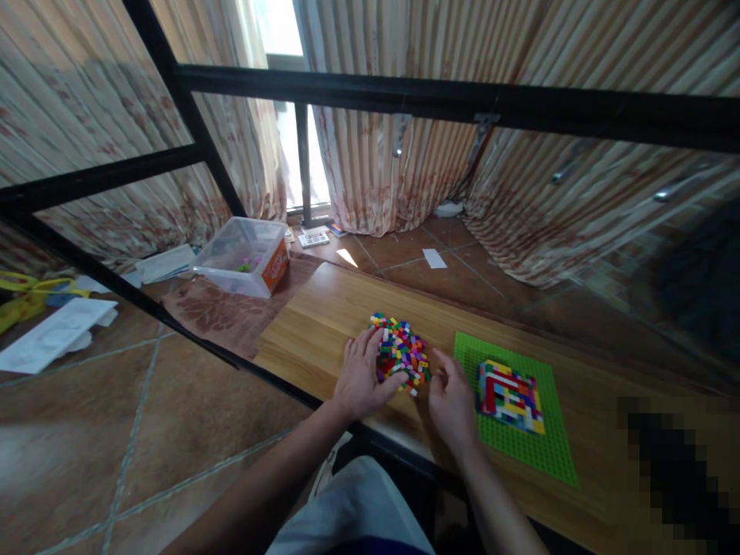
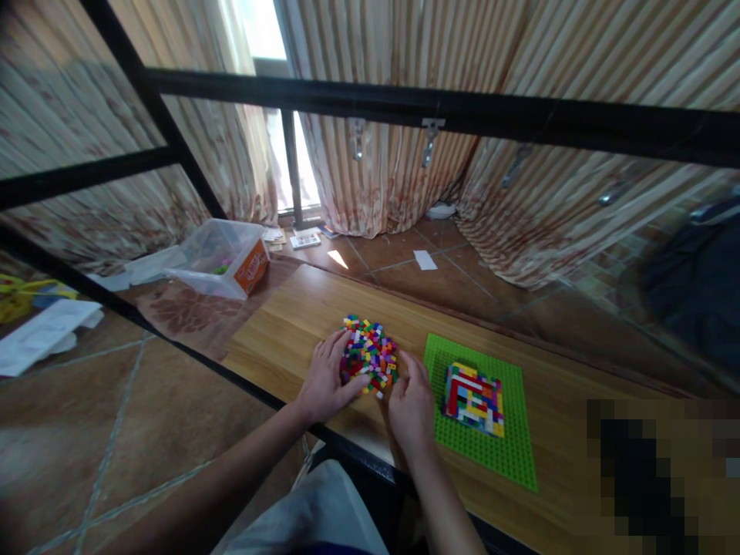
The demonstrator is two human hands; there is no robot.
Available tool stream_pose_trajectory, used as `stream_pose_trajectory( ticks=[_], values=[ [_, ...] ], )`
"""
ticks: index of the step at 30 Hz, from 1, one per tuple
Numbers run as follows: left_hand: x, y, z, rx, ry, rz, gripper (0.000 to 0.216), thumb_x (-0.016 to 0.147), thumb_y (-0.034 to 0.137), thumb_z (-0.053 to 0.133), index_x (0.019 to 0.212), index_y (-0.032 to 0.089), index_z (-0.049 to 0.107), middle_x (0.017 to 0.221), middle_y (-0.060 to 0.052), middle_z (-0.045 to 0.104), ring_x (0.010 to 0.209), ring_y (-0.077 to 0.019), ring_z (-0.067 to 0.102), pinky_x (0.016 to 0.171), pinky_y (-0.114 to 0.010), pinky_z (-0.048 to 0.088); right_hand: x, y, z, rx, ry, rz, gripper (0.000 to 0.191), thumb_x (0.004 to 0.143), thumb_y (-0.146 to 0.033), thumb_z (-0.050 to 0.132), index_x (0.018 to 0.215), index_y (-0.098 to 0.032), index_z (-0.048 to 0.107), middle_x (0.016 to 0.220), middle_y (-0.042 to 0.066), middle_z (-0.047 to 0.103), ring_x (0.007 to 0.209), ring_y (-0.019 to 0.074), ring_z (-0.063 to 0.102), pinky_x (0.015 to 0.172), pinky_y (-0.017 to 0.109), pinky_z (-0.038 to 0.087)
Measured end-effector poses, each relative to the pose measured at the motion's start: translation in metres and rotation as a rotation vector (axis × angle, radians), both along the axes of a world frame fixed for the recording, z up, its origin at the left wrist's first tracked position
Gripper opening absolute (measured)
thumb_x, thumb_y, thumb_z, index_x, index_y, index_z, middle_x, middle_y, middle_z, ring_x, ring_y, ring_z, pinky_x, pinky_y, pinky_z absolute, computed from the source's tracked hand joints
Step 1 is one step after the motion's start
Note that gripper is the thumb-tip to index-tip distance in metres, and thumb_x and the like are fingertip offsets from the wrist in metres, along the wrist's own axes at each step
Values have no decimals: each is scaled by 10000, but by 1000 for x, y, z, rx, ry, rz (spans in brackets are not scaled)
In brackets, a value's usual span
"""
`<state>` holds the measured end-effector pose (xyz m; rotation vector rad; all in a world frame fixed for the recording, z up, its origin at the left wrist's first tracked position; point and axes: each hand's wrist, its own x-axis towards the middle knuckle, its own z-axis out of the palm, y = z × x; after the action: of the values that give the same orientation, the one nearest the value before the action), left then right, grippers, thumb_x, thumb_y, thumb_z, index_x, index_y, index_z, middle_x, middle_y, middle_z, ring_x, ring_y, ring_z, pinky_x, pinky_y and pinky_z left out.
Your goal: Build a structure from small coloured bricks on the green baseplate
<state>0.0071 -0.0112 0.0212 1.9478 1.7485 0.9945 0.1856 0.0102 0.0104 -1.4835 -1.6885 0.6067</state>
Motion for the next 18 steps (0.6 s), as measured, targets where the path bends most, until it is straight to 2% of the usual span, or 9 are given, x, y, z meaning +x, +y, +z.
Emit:
stream_pose_trajectory(
  ticks=[4,8,13,18],
  values=[
    [-7,0,-7,25,-348,150,506,917,415,457,1367,186,414,1359,-117,511,1264,-239,469,1074,-400,353,0,11,14,33,-78,20,358,855,-267,419,1129,-172,629,1125,122,619,1052,249,569,940,441,452],
    [-12,2,-14,36,-597,245,411,951,392,394,1291,184,496,1313,-93,563,1230,-215,512,1058,-362,388,-15,6,23,54,-118,188,282,866,-332,482,1029,-218,682,1036,84,630,996,234,576,905,405,456],
    [-14,4,-16,29,-645,240,411,945,409,399,1261,177,520,1286,-86,586,1221,-203,526,1048,-334,409,-37,-12,18,76,-247,356,288,803,-339,588,1058,-249,688,1072,78,604,1030,266,534,930,445,432],
    [-13,5,-16,-9,-648,244,411,939,419,410,1258,192,534,1284,-82,591,1200,-209,543,997,-330,454,-46,-14,9,106,-338,384,329,769,-297,620,1091,-246,669,1134,90,579,1059,294,491,934,473,415]
  ],
)
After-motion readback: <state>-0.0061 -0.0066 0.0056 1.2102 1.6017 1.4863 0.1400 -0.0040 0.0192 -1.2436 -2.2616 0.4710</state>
